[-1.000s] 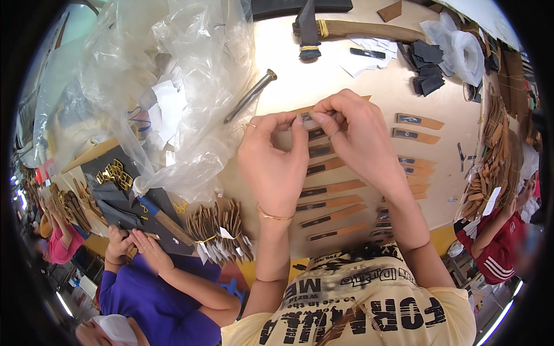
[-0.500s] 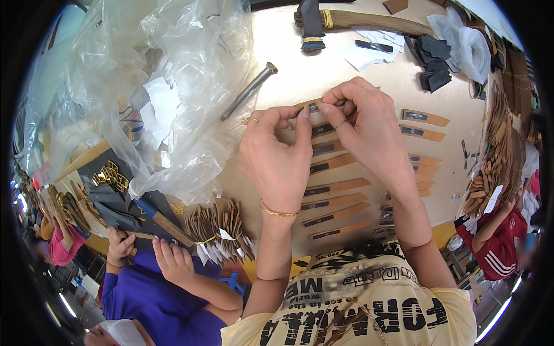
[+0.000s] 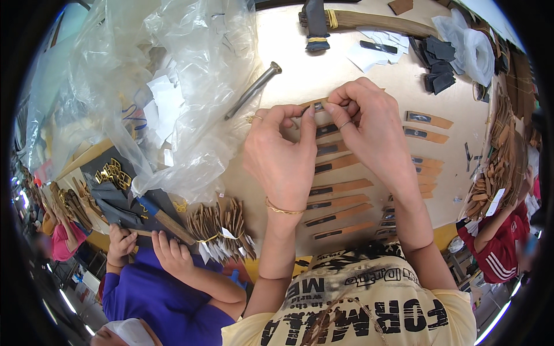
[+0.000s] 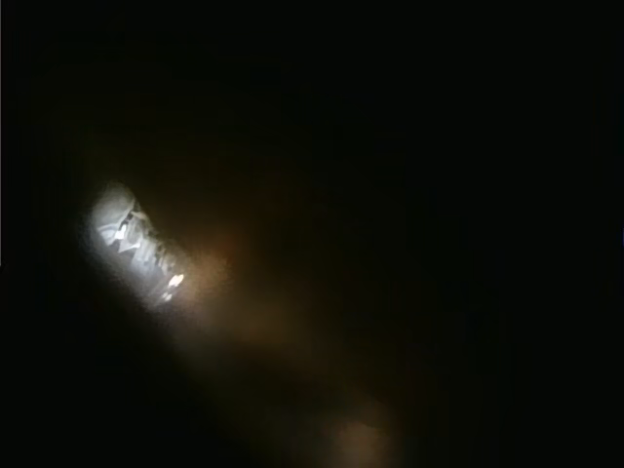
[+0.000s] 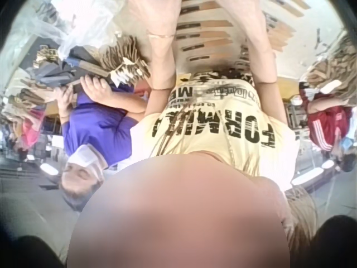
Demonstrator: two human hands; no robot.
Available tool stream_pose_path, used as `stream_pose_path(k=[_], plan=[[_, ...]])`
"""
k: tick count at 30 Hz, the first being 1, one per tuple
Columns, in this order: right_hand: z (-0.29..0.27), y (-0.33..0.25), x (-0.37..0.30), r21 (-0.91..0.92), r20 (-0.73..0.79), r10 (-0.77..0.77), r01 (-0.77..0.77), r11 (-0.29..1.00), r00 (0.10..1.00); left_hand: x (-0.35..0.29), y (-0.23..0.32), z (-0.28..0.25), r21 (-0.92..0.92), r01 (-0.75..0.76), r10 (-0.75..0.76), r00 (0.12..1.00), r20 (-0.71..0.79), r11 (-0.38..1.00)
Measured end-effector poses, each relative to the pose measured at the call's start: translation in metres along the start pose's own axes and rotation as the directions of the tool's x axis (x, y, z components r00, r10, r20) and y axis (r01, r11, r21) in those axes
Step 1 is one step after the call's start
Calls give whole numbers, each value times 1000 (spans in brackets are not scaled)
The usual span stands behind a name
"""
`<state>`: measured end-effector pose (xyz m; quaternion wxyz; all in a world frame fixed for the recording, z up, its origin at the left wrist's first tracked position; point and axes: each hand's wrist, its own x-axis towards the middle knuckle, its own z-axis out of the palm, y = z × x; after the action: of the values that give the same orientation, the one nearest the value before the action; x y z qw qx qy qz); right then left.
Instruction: The person arranges and aligns small leather pieces on a worktable, repeatedly picking up, positioning, and adjusting them. They handle both light and dark leather strips, organizing them into neat rows while occasionally shifting other items on the table.
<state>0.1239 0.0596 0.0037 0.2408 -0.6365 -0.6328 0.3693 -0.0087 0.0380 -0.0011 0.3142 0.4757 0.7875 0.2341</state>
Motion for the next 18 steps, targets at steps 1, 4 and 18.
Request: stream_pose_path(k=[1, 4, 18], plan=[[0, 0, 0, 9, 0, 6, -6, 1000, 1000, 0, 0, 0, 0, -1, 1, 1000, -2, 1000], [0, -1, 0, 19, 1, 24, -24, 1000, 1000, 2, 1, 1, 5, -39, 39, 998, -39, 999], [0, -1, 3, 28, 2, 13, -13, 1000, 1000, 2, -4, -3, -67, -30, 31, 999, 11, 997]])
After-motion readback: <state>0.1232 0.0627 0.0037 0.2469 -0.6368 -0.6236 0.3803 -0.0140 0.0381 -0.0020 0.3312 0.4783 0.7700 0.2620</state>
